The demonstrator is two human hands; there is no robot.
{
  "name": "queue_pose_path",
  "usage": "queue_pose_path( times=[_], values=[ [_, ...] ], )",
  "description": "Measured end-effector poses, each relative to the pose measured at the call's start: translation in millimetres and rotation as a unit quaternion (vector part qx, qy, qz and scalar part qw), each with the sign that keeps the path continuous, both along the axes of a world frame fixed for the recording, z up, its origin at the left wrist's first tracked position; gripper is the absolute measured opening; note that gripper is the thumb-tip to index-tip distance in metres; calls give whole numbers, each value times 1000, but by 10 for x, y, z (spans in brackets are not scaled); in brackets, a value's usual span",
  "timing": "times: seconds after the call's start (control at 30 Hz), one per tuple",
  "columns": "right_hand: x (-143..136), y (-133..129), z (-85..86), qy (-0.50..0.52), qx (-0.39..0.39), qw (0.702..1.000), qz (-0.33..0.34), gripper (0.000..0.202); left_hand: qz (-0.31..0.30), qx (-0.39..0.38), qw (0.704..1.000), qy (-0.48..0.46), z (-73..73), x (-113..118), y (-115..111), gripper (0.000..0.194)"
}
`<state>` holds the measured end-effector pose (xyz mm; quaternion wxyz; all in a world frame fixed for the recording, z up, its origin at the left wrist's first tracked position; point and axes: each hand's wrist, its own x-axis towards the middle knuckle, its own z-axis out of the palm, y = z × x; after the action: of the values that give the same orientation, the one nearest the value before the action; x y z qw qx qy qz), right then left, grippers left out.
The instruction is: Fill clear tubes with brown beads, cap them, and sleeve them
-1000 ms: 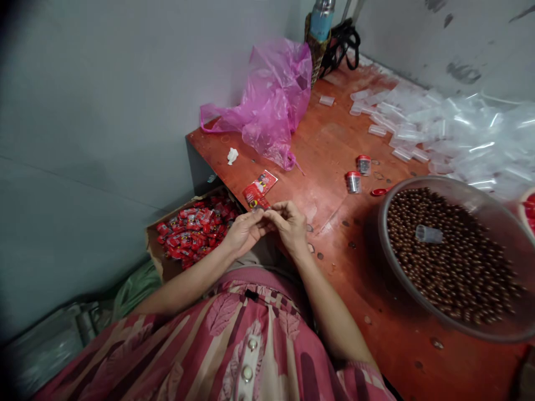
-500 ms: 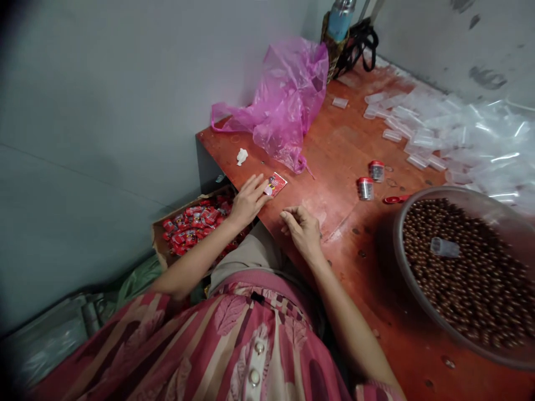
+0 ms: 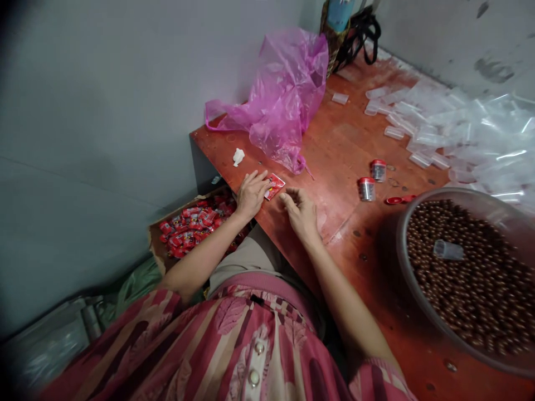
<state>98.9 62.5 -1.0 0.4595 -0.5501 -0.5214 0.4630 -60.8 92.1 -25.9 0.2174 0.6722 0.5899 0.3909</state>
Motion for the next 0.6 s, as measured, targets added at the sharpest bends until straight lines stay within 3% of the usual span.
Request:
queue_pose_path(
  times=[0.13,0.37,0.47,0.6],
  values=[
    [-96,165,-22,53,-12,998,-14,38,3,17,1000,15,-50,25,0,20],
    [-61,122,21,40,-33,998,-29,36,-1,70,993,99,-146,49,98,19],
    [-76,135,31,37,-22,997,-56,39,11,102,989,109,-111,50,81,18],
    [-161,185,78,79,9,995,-54,44,-1,179,983,44,48,102,-86,21]
  ],
)
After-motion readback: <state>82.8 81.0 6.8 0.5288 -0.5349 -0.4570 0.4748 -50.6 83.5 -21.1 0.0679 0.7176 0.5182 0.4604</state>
